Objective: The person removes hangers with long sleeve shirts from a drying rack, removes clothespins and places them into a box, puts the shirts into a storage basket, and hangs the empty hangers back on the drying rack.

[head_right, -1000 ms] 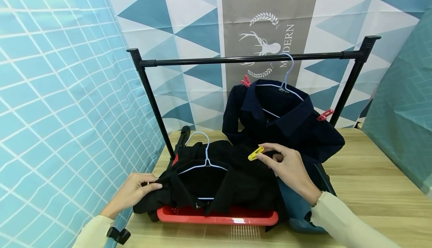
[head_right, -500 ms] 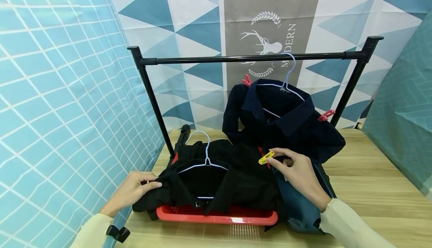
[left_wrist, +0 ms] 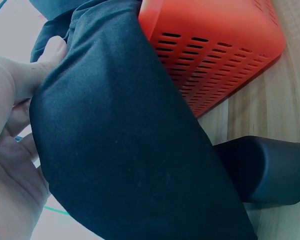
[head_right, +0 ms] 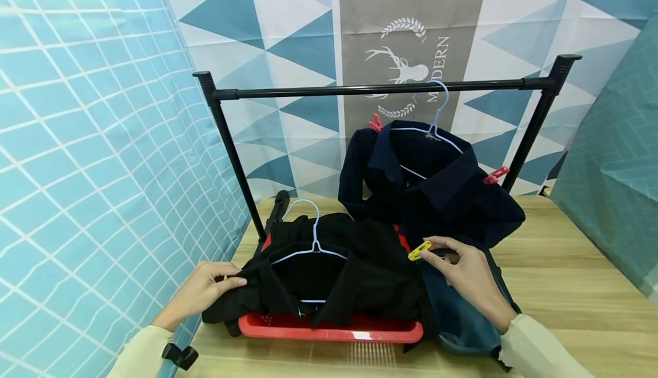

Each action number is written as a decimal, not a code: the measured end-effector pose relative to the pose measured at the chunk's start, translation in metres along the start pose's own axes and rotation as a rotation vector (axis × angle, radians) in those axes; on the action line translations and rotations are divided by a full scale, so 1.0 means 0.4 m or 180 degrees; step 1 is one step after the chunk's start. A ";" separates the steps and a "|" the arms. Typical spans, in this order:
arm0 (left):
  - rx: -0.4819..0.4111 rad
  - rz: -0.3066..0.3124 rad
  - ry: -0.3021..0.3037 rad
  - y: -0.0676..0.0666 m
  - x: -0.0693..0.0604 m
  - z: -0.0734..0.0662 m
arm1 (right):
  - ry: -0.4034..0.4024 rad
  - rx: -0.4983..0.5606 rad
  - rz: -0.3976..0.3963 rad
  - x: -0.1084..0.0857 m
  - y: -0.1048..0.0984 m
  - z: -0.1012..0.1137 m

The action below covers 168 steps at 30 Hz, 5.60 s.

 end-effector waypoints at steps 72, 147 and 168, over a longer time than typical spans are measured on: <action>-0.0024 0.0028 -0.0013 0.003 0.001 0.000 | -0.0094 -0.1761 0.1057 -0.064 -0.032 -0.180; -0.0011 0.0008 0.0138 0.004 0.001 -0.013 | -0.2071 -0.0836 0.0518 -0.038 0.066 0.030; 0.0443 0.0154 0.0730 0.004 0.092 -0.100 | -0.2569 -0.0630 0.0351 -0.008 0.068 0.060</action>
Point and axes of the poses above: each hand's wrist, its own x-axis towards the middle knuckle, its own y-axis out of the palm, z = x × y, the point moved 2 cm from there along x, towards the middle knuckle, and after that the axes turned 9 degrees about -y, right-handed, at the moved point
